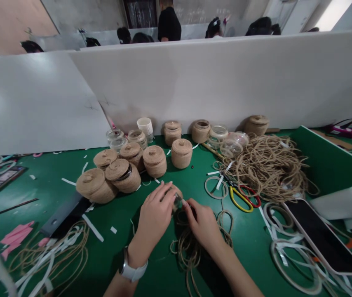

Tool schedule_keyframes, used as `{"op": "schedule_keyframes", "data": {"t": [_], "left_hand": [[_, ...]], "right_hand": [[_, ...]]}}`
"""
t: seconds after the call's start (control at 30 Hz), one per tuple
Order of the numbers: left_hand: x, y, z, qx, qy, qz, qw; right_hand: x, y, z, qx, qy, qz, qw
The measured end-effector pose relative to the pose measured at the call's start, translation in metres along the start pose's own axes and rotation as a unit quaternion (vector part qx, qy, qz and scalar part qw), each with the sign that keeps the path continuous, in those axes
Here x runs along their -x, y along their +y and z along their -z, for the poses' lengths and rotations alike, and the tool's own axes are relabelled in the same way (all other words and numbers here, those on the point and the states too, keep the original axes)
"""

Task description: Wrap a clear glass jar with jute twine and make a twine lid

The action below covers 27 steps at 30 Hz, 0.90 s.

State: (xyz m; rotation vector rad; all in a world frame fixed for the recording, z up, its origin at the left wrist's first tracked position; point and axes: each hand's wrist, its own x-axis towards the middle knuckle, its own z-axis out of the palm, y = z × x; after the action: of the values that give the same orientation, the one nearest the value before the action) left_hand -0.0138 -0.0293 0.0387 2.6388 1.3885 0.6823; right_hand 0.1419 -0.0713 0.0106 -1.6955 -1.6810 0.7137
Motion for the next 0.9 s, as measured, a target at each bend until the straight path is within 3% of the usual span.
{"op": "schedule_keyframes", "data": {"t": [0.13, 0.4, 0.6, 0.9], "left_hand": [[0.000, 0.001, -0.001, -0.056, -0.007, 0.028, 0.998], [0.003, -0.006, 0.004, -0.039, -0.046, 0.005, 0.998], [0.000, -0.009, 0.003, -0.045, -0.039, 0.023, 0.998], [0.000, -0.005, 0.006, 0.094, -0.066, 0.102, 0.988]], "right_hand": [[0.001, -0.001, 0.001, 0.003, -0.005, -0.010, 1.000], [0.003, 0.004, 0.000, -0.011, 0.011, -0.009, 1.000], [0.004, 0.001, 0.000, -0.017, 0.024, 0.005, 1.000], [0.002, 0.003, -0.001, -0.016, 0.019, 0.002, 1.000]]}}
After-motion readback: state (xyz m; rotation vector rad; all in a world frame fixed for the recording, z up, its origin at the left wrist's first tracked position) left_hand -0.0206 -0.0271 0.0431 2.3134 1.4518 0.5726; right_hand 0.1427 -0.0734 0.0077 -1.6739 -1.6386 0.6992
